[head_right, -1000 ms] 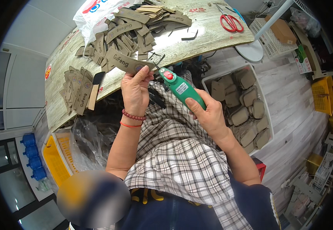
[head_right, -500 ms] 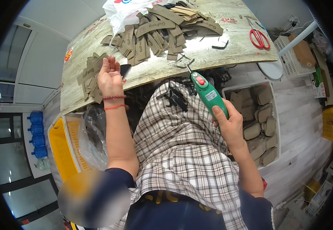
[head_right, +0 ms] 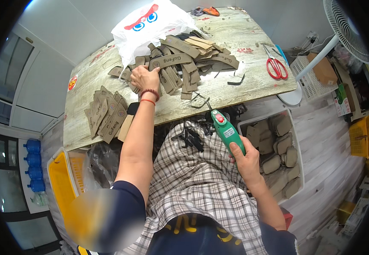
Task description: The person uses a green rotary tool to trim the edges of small cardboard tags labeled 'Gufeng'. They pick up each tag, smooth its edges with the tool, and place it back on the table. The process is repeated for multiple tags throughout the clip.
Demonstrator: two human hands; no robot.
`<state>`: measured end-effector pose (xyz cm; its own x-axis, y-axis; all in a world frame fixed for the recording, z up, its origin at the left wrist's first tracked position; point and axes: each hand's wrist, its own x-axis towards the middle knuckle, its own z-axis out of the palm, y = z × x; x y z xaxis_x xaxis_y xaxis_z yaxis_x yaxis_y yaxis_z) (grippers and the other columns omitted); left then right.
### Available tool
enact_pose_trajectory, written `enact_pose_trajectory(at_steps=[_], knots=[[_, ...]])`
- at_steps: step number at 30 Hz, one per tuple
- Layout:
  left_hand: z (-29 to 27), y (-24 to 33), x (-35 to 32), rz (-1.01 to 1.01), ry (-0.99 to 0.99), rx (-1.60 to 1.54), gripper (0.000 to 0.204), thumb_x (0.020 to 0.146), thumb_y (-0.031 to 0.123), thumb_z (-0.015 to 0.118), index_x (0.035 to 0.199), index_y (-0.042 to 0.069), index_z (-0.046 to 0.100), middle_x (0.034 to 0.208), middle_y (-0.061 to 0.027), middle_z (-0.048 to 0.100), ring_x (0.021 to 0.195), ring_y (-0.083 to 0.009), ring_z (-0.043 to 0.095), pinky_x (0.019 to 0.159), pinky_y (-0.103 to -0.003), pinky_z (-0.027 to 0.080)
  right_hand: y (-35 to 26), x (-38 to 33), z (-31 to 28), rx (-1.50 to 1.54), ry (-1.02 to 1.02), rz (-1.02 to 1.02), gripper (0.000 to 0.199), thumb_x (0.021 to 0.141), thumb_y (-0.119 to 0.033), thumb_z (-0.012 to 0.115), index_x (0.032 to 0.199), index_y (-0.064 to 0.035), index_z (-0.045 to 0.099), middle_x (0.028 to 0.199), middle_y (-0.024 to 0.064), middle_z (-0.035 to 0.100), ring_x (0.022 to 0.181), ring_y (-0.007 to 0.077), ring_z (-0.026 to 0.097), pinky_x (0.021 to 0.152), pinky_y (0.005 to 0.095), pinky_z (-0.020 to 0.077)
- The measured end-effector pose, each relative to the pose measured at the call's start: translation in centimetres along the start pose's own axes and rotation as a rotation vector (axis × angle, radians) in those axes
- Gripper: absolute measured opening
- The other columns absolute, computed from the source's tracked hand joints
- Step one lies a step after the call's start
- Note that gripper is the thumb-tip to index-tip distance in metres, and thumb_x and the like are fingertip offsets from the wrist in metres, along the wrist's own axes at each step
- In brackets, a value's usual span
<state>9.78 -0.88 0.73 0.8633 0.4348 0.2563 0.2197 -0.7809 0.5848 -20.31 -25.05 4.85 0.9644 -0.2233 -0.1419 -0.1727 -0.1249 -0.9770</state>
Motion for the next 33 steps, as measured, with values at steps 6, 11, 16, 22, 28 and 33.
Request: enact_pose_trajectory(at_steps=[6, 11, 16, 22, 28, 33], knots=[[-1.7, -0.2, -2.5, 0.117, 0.066, -1.054, 0.020, 0.079, 0.000, 0.072, 0.093, 0.001, 0.057, 0.086, -0.0047, 0.062, 0.074, -0.0125, 0.058, 0.070, -0.025, 0.049, 0.0, 0.8, 0.1, -0.016, -0.025, -0.059, 0.042, 0.093, -0.034, 0.061, 0.115, 0.0018, 0.059, 0.073, 0.0023, 0.060, 0.058, 0.0071, 0.053, 0.051, 0.0234, 0.0438], [-9.1, 1.8, -6.7, -0.052, -0.323, -1.632, 0.006, 0.086, -0.003, 0.063, 0.090, 0.001, 0.061, 0.087, -0.0077, 0.067, 0.076, -0.0113, 0.062, 0.069, -0.025, 0.052, -2.2, 1.4, 0.3, -0.054, 0.006, -0.178, 0.043, 0.092, -0.034, 0.062, 0.118, 0.0009, 0.058, 0.070, 0.0018, 0.059, 0.056, 0.0064, 0.053, 0.051, 0.0238, 0.0436], [-10.6, 3.1, -11.3, -0.246, -0.524, -1.726, 0.004, 0.087, 0.001, 0.064, 0.091, 0.003, 0.064, 0.090, -0.0088, 0.070, 0.076, -0.0146, 0.065, 0.071, -0.029, 0.053, -2.4, 1.0, 1.1, 0.010, -0.024, -0.183, 0.044, 0.092, -0.034, 0.063, 0.119, 0.0002, 0.058, 0.068, 0.0007, 0.058, 0.056, 0.0058, 0.052, 0.052, 0.0234, 0.0435], [-8.9, 4.2, -14.7, -0.391, -0.547, -1.647, 0.006, 0.087, 0.002, 0.065, 0.092, 0.001, 0.064, 0.089, -0.0095, 0.070, 0.076, -0.0153, 0.066, 0.069, -0.027, 0.054, -1.7, -0.8, 0.4, 0.049, -0.020, -0.130, 0.044, 0.092, -0.034, 0.063, 0.118, 0.0010, 0.059, 0.070, 0.0004, 0.059, 0.056, 0.0052, 0.051, 0.051, 0.0221, 0.0431], [-7.8, 4.6, -16.6, -0.382, -0.587, -1.636, 0.008, 0.086, 0.003, 0.067, 0.093, -0.001, 0.064, 0.087, -0.0082, 0.069, 0.072, -0.0133, 0.065, 0.066, -0.025, 0.052, -1.3, -1.2, -0.4, 0.032, 0.009, -0.111, 0.043, 0.092, -0.034, 0.062, 0.116, 0.0015, 0.059, 0.069, 0.0010, 0.058, 0.055, 0.0061, 0.051, 0.051, 0.0226, 0.0431], [-7.5, 4.1, -17.2, -0.351, -0.637, -1.563, 0.005, 0.088, 0.002, 0.063, 0.093, 0.000, 0.063, 0.088, -0.0092, 0.069, 0.074, -0.0143, 0.065, 0.069, -0.027, 0.051, -1.1, -1.1, -0.5, 0.032, 0.014, -0.103, 0.043, 0.092, -0.034, 0.062, 0.115, 0.0021, 0.059, 0.067, 0.0012, 0.057, 0.055, 0.0064, 0.052, 0.051, 0.0227, 0.0434]])
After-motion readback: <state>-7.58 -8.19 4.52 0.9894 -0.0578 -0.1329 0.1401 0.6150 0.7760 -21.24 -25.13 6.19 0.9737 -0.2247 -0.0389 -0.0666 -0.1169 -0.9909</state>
